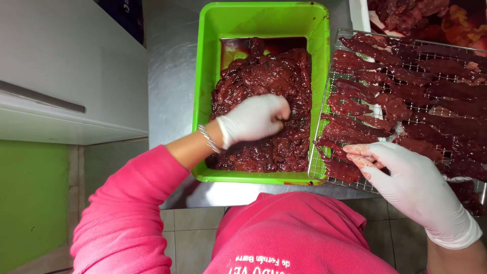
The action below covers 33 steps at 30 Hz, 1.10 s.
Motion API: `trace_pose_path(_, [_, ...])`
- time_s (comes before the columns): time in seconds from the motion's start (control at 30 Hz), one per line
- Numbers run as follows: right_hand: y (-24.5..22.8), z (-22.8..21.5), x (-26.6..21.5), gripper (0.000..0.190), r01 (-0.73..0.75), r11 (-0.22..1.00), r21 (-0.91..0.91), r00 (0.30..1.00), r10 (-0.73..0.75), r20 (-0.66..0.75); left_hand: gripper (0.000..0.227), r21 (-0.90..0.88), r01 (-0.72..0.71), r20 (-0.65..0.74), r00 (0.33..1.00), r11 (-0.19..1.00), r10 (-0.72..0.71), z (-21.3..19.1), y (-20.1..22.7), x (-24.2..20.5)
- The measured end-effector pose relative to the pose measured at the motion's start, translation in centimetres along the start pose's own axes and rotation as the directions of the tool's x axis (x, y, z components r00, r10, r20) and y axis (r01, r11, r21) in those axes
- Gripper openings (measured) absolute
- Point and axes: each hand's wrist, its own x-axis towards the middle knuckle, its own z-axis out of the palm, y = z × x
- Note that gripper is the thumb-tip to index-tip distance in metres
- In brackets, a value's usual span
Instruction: Placing thin strips of marinated meat onto a wire rack for dehydration.
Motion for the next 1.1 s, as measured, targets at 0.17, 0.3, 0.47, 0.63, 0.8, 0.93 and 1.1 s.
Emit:
trace_pose_path(0.17, [0.8, 0.1, -0.5, 0.029, 0.092, 0.996, 0.009, 0.995, -0.092, -0.037, 0.026, 0.422, -0.292, 0.17, 0.956, 0.858, 0.241, 6.6, -2.7, 1.4])
trace_pose_path(0.3, [0.9, -0.2, -0.9, 0.029, 0.017, 1.0, 0.0, 0.999, -0.017, -0.05, 0.018, 0.424, -0.345, 0.292, 0.927, 0.837, 0.235, 6.6, -4.0, 2.2])
trace_pose_path(0.47, [1.9, -0.1, -1.0, 0.029, 0.067, 0.997, 0.027, 0.995, -0.065, -0.08, 0.03, 0.461, -0.221, 0.312, 0.947, 0.859, 0.076, 3.9, -0.1, 2.0])
trace_pose_path(0.63, [1.8, 0.1, -0.9, 0.029, 0.091, 0.994, 0.061, 0.994, -0.087, -0.07, 0.024, 0.592, -0.326, 0.408, 0.91, 0.737, 0.075, 7.5, -3.2, 1.7])
trace_pose_path(0.8, [2.0, -0.2, -1.1, 0.03, 0.016, 1.0, -0.009, 0.998, -0.017, -0.06, 0.025, 0.193, -0.082, 0.25, 0.968, 0.978, 0.031, 5.1, -4.7, 2.1])
trace_pose_path(0.93, [2.1, -0.2, -1.0, 0.03, 0.044, 0.999, -0.012, 0.996, -0.045, -0.071, 0.018, 0.038, -0.085, 0.153, 0.985, 0.996, 0.079, 2.8, -4.6, 1.3])
trace_pose_path(1.1, [1.0, -0.2, -0.1, 0.027, 0.115, 0.993, 0.013, 0.993, -0.115, -0.027, 0.018, -0.57, 0.416, 0.293, 0.909, 0.709, -0.297, 0.6, -2.8, 0.8])
